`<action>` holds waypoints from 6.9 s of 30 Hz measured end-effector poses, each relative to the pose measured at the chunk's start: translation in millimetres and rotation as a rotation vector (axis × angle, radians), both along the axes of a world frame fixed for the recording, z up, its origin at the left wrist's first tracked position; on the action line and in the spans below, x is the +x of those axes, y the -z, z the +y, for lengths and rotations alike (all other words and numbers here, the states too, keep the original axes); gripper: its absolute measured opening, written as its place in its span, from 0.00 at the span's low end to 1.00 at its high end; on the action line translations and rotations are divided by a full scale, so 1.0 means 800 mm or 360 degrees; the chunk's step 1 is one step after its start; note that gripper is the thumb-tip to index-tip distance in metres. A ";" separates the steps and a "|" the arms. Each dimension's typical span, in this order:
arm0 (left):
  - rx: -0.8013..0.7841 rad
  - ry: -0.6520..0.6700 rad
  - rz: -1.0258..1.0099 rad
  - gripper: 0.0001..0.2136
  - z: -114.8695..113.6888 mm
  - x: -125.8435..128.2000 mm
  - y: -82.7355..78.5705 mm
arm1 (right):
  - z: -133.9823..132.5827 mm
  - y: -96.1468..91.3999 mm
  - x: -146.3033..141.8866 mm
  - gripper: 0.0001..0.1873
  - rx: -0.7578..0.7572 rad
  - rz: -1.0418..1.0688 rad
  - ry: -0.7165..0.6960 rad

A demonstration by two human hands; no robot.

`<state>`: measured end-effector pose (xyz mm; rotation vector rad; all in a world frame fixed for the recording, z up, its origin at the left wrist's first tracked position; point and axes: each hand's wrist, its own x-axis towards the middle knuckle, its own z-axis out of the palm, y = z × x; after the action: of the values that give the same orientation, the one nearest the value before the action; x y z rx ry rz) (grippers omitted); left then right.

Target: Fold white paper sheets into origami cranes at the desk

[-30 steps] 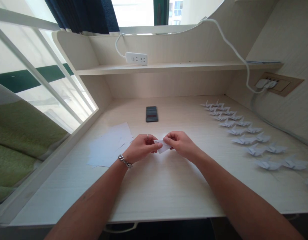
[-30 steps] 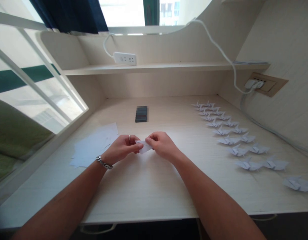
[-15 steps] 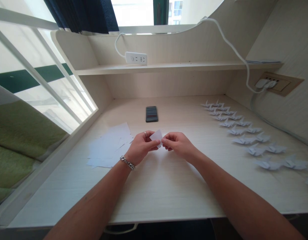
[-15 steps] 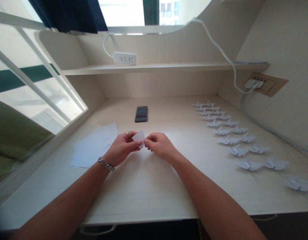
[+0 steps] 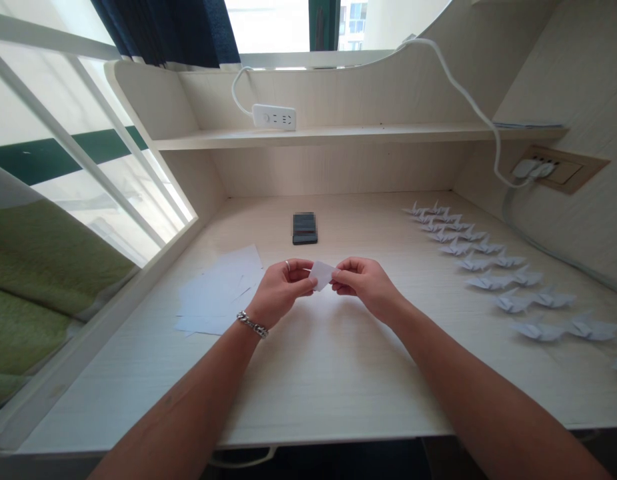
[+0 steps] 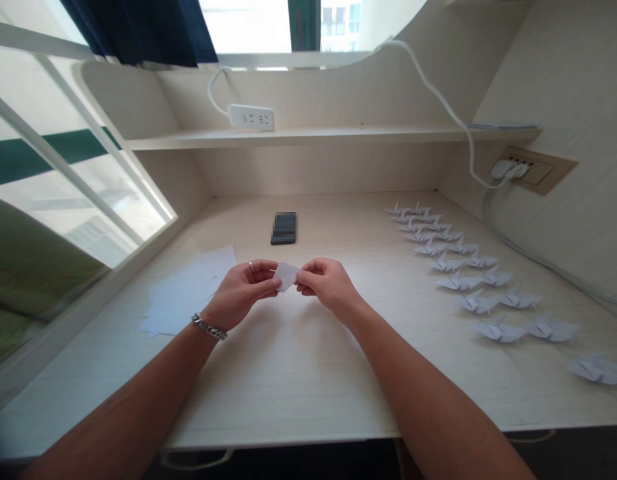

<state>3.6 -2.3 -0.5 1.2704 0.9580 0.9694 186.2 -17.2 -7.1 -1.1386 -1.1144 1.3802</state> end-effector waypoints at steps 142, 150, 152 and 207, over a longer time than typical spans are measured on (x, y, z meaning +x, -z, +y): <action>-0.0082 0.0091 -0.0215 0.12 -0.003 -0.003 -0.005 | -0.006 0.002 -0.005 0.11 0.0264 -0.0150 -0.0029; 0.0195 0.0036 0.0073 0.13 -0.002 0.001 0.002 | -0.007 0.009 -0.010 0.10 0.0410 -0.0410 -0.0073; 0.0228 0.0049 0.0087 0.13 -0.002 0.001 0.002 | -0.007 0.008 -0.011 0.11 0.0334 -0.0354 -0.0142; 0.0370 -0.0293 -0.0066 0.13 -0.008 0.010 0.000 | -0.002 0.005 -0.007 0.16 0.0288 0.0081 -0.0050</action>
<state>11.4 -9.0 -0.8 1.3655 0.9625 1.2755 180.4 -18.5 -10.8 -0.9545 -1.1990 1.2971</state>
